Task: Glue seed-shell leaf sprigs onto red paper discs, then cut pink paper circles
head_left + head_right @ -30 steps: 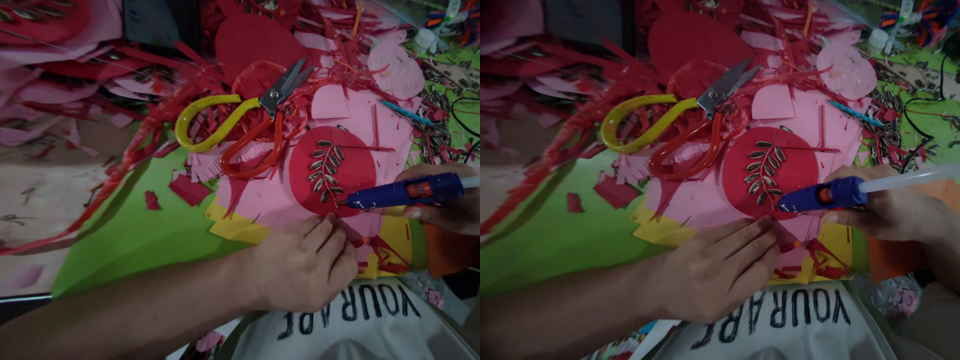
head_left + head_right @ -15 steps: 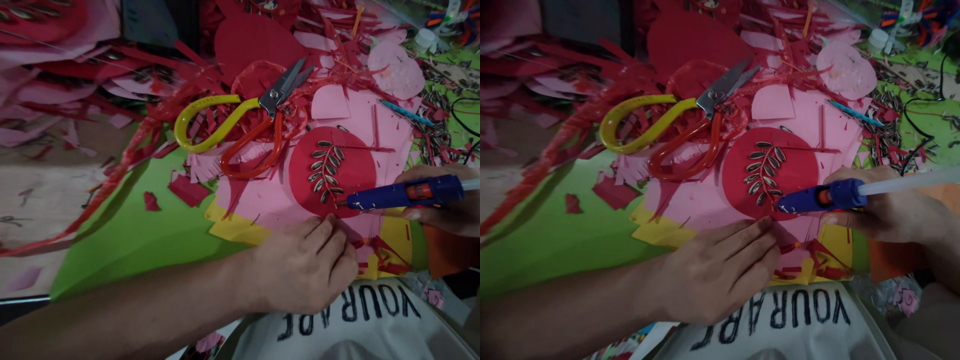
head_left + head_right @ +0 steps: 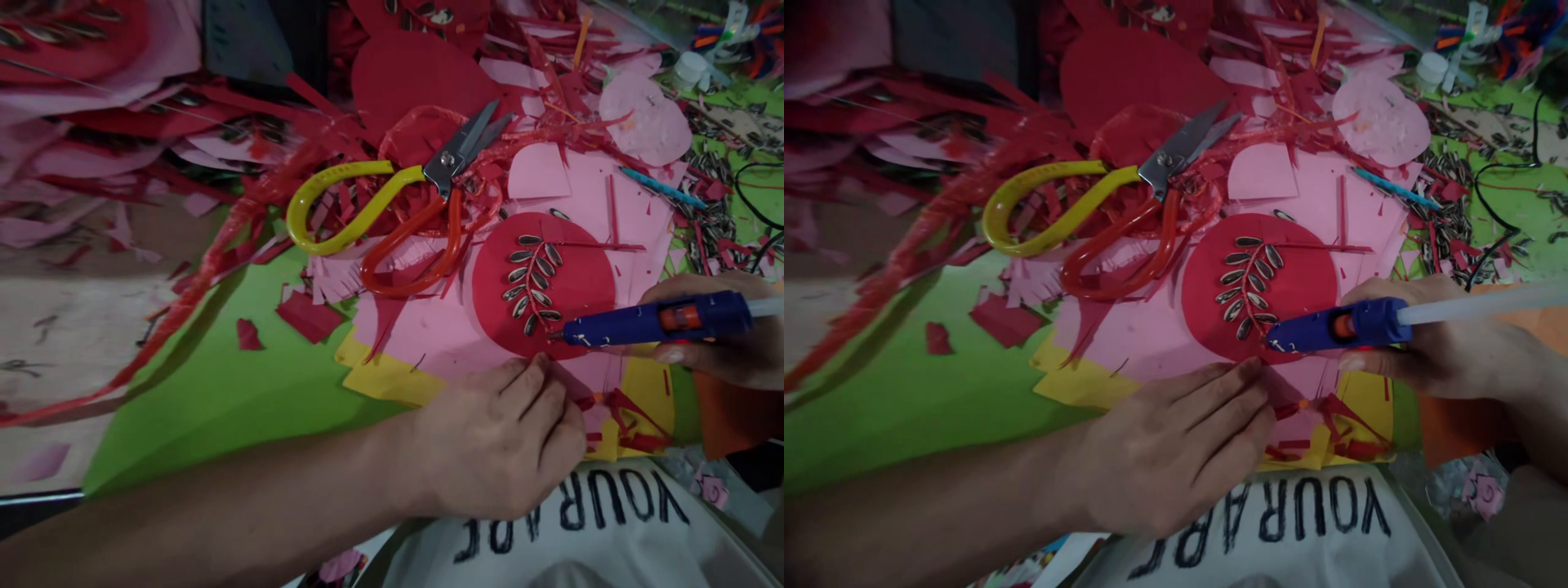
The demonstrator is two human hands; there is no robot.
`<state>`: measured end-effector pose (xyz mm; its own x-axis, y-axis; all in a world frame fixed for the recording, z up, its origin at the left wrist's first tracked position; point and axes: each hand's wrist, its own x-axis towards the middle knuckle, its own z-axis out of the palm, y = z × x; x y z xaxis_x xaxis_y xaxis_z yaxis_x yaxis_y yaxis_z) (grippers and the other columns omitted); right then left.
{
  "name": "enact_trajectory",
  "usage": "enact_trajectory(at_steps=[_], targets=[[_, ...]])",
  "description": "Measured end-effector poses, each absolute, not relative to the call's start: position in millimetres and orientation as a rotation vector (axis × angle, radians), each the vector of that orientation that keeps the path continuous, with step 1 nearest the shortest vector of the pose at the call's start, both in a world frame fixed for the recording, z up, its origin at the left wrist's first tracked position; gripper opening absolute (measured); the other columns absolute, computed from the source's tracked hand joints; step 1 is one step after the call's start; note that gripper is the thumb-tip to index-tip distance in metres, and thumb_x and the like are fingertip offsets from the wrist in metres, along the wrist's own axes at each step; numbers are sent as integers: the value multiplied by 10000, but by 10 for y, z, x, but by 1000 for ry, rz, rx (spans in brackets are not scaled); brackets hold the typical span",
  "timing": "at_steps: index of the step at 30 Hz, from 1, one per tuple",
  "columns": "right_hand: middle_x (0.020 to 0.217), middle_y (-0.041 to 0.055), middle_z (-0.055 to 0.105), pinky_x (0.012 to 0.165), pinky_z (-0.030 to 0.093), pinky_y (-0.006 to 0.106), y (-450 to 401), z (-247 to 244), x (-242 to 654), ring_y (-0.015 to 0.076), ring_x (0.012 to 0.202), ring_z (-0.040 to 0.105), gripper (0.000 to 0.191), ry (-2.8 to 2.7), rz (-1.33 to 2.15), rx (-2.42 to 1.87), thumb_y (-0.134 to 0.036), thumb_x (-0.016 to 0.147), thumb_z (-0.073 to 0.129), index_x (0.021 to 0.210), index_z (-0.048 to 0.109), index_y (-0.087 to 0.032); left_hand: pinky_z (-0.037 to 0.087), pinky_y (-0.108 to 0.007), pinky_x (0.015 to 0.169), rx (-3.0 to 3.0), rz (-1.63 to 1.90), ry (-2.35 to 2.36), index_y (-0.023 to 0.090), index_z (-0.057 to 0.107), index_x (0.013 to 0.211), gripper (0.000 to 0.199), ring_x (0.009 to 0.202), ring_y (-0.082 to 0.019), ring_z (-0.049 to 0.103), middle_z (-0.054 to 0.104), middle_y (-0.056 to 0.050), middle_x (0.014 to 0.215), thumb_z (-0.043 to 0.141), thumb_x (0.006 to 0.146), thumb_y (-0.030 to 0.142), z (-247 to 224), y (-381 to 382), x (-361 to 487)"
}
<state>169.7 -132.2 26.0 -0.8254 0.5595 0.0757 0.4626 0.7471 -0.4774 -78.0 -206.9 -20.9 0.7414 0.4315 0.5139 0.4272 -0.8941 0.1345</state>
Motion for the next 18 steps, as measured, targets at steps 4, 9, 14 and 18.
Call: enact_trajectory(at_steps=[4,9,14,18], targets=[[759,5,651,527,485,197,-1321,267,1732,104,594,623,207,-2762,629,-790,-414,957,456,982,516,-217,539,-304,743,2934,876,741,138,632,843,302,707,-176,686,731,-66,751,343,929,115,-220,-2077,-793],[777,17,664,503,487,199,-1337,327,1760,116,603,631,186,-2777,559,-794,-390,946,481,1021,515,-224,519,-335,790,2945,805,720,133,635,899,318,724,-180,669,712,-72,772,319,926,109,-245,-2089,-798],[786,2,663,476,484,189,-1347,341,1749,97,534,590,184,-2703,631,-844,-412,948,474,1023,506,-247,517,-303,743,2943,923,712,139,624,856,320,658,-168,668,713,-49,716,314,928,105,-280,-2075,-784],[752,-2,643,478,475,183,-1334,294,1745,87,545,593,225,-2755,575,-818,-429,956,455,1026,506,-221,535,-306,735,2941,905,705,131,629,841,308,702,-183,695,733,-69,744,335,930,112,-253,-2071,-790]])
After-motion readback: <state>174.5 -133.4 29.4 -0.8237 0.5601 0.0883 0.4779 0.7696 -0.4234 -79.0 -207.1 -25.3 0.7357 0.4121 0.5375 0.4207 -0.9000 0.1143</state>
